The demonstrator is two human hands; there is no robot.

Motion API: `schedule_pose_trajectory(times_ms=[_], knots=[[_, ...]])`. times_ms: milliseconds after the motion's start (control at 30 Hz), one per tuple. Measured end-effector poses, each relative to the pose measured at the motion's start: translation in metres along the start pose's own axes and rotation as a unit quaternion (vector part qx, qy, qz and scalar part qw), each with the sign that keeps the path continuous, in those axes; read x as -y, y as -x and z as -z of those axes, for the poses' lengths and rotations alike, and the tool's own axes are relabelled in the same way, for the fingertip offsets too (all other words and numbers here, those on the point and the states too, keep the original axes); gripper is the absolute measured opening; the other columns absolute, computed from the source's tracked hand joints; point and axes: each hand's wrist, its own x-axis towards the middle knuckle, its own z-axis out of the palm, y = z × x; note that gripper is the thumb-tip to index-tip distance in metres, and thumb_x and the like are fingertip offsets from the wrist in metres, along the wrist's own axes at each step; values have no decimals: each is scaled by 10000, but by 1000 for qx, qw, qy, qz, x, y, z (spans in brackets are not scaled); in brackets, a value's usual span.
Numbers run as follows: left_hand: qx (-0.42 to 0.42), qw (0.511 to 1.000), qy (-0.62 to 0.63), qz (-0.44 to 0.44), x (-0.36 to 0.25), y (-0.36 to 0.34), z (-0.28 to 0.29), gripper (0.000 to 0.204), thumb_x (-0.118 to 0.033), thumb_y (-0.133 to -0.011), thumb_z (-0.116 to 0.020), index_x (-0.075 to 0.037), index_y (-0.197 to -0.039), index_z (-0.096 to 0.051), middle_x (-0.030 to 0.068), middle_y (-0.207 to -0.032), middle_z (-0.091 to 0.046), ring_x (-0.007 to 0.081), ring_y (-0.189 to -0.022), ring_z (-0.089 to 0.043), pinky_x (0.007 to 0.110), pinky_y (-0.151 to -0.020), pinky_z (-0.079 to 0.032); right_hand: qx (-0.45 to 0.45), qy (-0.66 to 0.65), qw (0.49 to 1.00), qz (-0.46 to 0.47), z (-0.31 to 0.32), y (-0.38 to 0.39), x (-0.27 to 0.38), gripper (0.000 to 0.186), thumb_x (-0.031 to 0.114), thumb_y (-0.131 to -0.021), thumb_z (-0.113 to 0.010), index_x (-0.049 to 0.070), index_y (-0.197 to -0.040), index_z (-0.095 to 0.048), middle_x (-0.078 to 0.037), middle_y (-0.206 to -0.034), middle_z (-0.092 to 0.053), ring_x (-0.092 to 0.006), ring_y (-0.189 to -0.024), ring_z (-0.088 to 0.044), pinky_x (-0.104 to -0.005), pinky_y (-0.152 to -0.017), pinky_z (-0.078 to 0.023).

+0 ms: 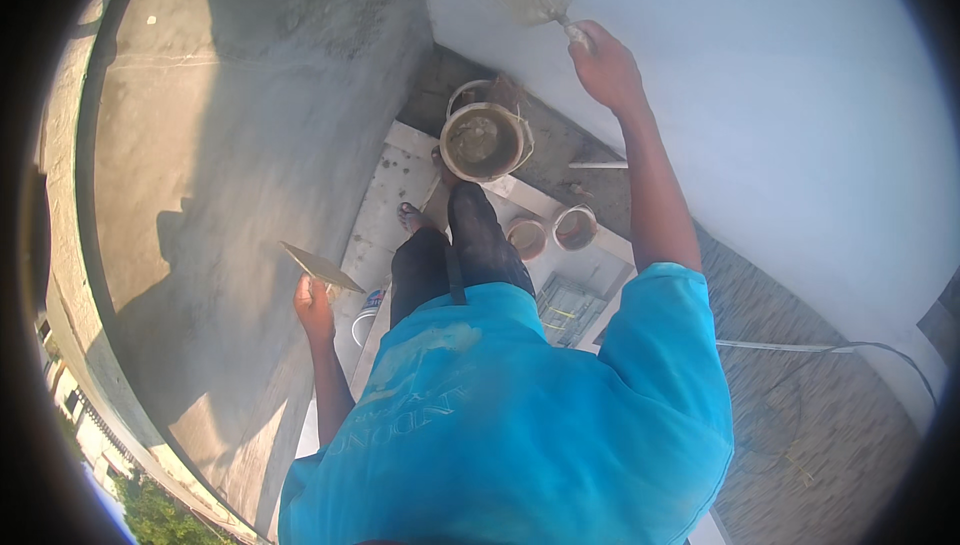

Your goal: The person applies wet cement to a curved concrete wall using a trowel and a hawk. They scoop cement from a bucket, spread it onto the wall surface, and smooth it with a finishing trowel.

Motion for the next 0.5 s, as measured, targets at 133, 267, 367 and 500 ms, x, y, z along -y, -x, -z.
schedule_pose_trajectory(times_ms=[133, 267, 367, 500], knots=[[27, 959, -104, -261, 21, -29, -40, 268, -133, -974, -673, -3, -1205, -631, 30, -1117, -661, 172, -1032, -626, 330, -893, -500, 33, -228, 973, 19, 36, 95, 65, 466, 180, -975, -577, 21, -1405, -493, -127, -1097, -660, -226, -973, -677, -366, -801, -559], [66, 946, 121, -294, 6, -85, -149, 491, -368, -957, -755, -65, -1306, -591, 19, -1213, -646, 179, -1081, -598, 364, -961, -486, -39, -196, 975, 101, 18, 171, 120, 514, 181, -943, -714, -15, -1377, -520, -148, -1110, -659, -251, -977, -687, -376, -804, -566], [159, 879, 304, -332, -77, -114, -189, 513, -393, -978, -721, -108, -1375, -565, 17, -1289, -627, 156, -1157, -573, 362, -1036, -454, -187, -39, 954, 229, -22, 198, 141, 498, 177, -912, -751, 19, -1351, -578, -165, -1105, -662, -318, -979, -694, -399, -782, -567], [177, 800, 458, -346, -131, -116, -218, 491, -373, -988, -710, -119, -1383, -565, 2, -1319, -611, 139, -1204, -552, 351, -1073, -422, -196, -72, 963, 170, -43, 224, 187, 540, 156, -864, -780, 72, -1366, -598, -123, -1140, -638, -325, -980, -695, -399, -784, -569]])
